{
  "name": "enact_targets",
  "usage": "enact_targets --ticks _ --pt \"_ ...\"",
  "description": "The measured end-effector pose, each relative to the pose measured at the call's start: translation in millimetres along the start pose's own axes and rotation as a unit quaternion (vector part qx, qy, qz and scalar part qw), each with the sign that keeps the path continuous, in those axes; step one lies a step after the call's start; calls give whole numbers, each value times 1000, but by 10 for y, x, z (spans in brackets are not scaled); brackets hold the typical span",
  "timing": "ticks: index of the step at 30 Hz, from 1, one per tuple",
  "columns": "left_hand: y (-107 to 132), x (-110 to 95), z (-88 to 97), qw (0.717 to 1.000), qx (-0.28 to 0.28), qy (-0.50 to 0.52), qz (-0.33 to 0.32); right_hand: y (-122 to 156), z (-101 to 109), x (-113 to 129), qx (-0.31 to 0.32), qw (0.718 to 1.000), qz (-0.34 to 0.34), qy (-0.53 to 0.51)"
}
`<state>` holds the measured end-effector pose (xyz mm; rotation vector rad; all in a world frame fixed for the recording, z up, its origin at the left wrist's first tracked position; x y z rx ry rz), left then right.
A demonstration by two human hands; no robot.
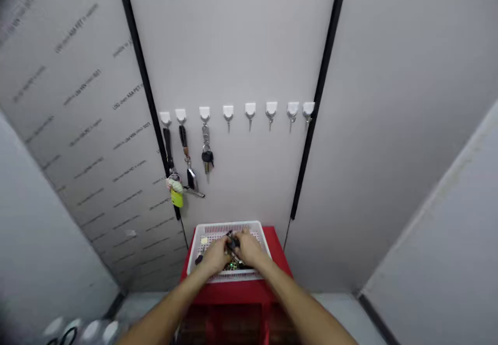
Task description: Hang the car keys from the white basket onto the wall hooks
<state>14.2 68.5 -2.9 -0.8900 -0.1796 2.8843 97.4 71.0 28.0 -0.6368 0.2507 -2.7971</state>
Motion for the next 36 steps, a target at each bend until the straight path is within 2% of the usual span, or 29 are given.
enact_targets --ticks 3,6,9,12,15,17,20,23,26,29,32,36 --pt "-58 107 24 996 6 48 78 -36 -45 -24 6 1000 -26 4" --pt "-76 172 55 990 17 81 113 -50 -87 -8 10 999 -28 19" --pt "-46 170 99 994 49 56 82 -26 -88 -7 9 998 -29 47" --pt "10 161 157 996 75 -15 45 16 -15 -14 -10 997 -34 68" --pt "43 163 201 993 81 -78 43 69 -48 19 52 995 -29 76" --pt "45 156 215 991 79 -99 47 93 -86 54 93 991 -26 94" --pt "26 135 247 991 56 -113 41 88 -113 92 97 989 -28 111" --pt "13 141 279 992 25 -116 35 95 -196 86 112 989 -35 86" --pt "12 183 271 993 21 -110 41 95 -249 62 116 991 -31 53" --pt "-30 172 296 998 1 -55 29 48 -183 51 96 995 -17 23" --pt "-104 83 357 999 -17 46 8 -44 -24 54 75 997 -15 -4" --pt "-178 -90 344 977 29 211 19 -176 206 164 50 995 9 -83"
Point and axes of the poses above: each hand's wrist, its own y-axis away from the middle knuckle, its own z-axis out of the back of the hand, x = y × z, the point moved 7 cm from there along -y, towards the middle knuckle, and after that the axes turned 13 degrees about -x, right-handed, at the moved point
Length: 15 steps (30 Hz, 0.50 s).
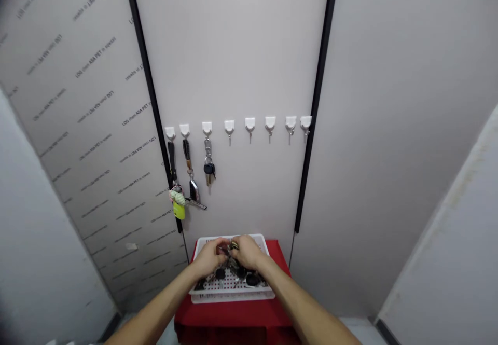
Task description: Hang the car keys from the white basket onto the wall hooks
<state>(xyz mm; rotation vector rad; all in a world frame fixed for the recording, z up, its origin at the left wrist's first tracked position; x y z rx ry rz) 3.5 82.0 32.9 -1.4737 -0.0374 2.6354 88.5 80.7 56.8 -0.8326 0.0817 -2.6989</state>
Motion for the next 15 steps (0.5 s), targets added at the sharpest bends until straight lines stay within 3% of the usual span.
enact_targets --ticks 3,6,11,15 --pt "-21 -66 -102 989 44 141 28 -54 126 85 -27 999 12 -38" --pt "-43 -39 -127 974 46 217 55 -72 184 120 -36 998 22 -38" --pt "-78 -15 -31 989 13 140 48 -66 239 182 -29 995 39 -88" --pt "-97 -147 73 995 3 90 30 -90 347 227 -53 991 26 -121"
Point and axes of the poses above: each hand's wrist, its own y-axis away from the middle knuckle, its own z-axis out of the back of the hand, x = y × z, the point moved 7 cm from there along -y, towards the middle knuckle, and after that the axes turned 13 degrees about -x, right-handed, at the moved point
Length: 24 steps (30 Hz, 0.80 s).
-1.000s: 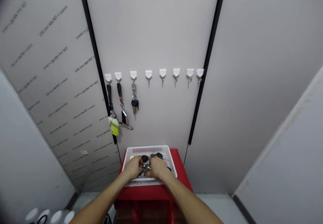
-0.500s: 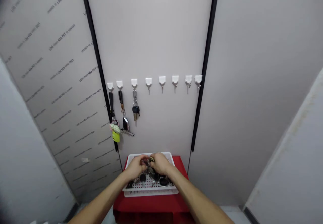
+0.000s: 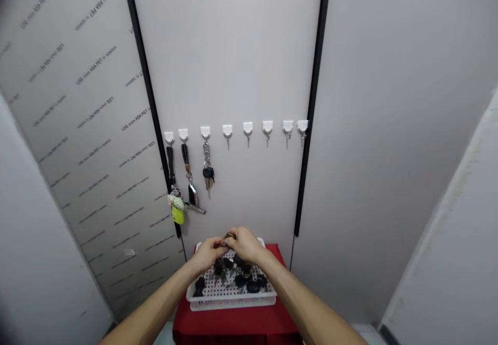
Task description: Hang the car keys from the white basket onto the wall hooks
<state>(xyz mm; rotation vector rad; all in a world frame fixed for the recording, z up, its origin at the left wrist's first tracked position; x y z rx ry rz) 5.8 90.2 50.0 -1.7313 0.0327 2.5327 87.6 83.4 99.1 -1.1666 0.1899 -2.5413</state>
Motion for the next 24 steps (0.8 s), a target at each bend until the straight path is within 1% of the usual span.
enact_targets --ticks 5,7,10,12,14,16,20,22,24 --pt "24 -211 91 999 15 -22 -19 -75 141 89 -43 997 -20 -67" --pt "40 -248 119 999 24 -17 -19 -93 169 124 -49 990 -38 -128" --pt "46 -264 162 999 36 18 -9 -106 183 175 -47 968 -71 -236" --pt "17 -286 234 999 21 44 -5 -115 212 183 -60 955 -92 -276" --pt "-35 -353 350 998 -13 63 -15 -122 256 155 -81 947 -112 -289" --pt "-91 -473 471 996 -38 74 -35 -124 288 101 -94 944 -129 -289" --pt "-165 -820 627 993 -48 55 -89 -113 321 -13 -106 950 -147 -254" --pt "-173 -992 638 992 -38 29 -114 -111 332 7 -110 957 -125 -239" --pt "-164 -1131 610 991 -19 7 -133 -115 328 109 -102 962 -80 -242"
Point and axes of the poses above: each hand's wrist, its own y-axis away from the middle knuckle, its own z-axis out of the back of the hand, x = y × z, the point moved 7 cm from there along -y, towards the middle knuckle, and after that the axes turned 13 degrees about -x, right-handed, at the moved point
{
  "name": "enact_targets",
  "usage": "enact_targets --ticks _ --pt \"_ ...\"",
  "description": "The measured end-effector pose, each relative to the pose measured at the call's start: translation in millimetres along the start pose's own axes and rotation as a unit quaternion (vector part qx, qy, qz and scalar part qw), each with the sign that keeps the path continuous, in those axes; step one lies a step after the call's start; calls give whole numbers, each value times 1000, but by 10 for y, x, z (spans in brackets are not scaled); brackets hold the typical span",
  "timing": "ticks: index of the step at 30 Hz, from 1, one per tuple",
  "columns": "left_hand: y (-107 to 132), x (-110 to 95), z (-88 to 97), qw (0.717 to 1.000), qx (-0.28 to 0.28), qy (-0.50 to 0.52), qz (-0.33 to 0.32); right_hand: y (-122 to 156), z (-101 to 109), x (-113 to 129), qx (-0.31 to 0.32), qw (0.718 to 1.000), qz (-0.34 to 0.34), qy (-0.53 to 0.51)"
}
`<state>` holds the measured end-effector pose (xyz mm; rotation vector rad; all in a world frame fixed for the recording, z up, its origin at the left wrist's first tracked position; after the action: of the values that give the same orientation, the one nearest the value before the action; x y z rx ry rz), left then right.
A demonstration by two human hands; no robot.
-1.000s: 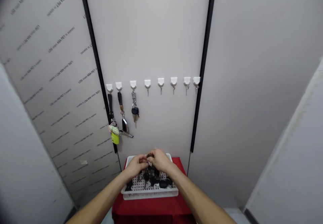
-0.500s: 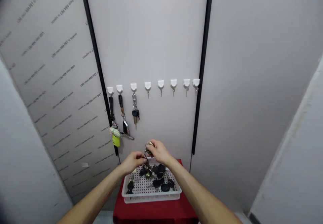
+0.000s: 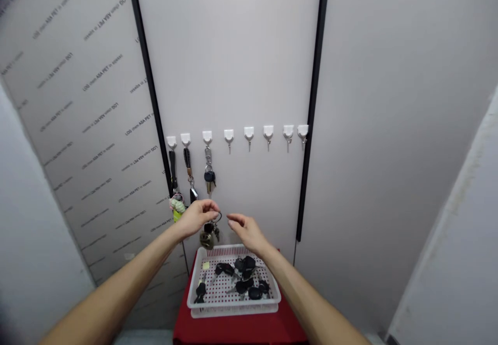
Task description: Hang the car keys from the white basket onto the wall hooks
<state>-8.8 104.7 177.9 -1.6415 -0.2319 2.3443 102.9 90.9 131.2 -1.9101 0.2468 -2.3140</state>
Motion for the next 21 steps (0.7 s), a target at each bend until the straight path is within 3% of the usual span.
enact_targets --ticks 4,10,17,21 --pt "-15 -161 -41 1000 19 11 -8 35 -139 199 42 997 49 -42" --pt "-14 -294 -26 999 24 43 -1 -40 -114 421 -1 994 63 -84" --pt "-210 -582 218 993 -95 66 -33 -330 26 885 -38 993 106 -33" --pt "-410 -701 360 983 -164 62 -56 -578 143 1130 -101 985 77 -119"
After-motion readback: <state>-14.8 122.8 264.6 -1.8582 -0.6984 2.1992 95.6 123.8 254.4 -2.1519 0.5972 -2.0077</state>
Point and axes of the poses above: each hand's wrist, its own y-axis away from the middle knuckle, its own z-axis out of the back of the hand, x = y × z, the point moved 7 cm from there along -y, towards the middle knuckle, and after that the axes turned 13 degrees about -x, right-handed, at the moved point
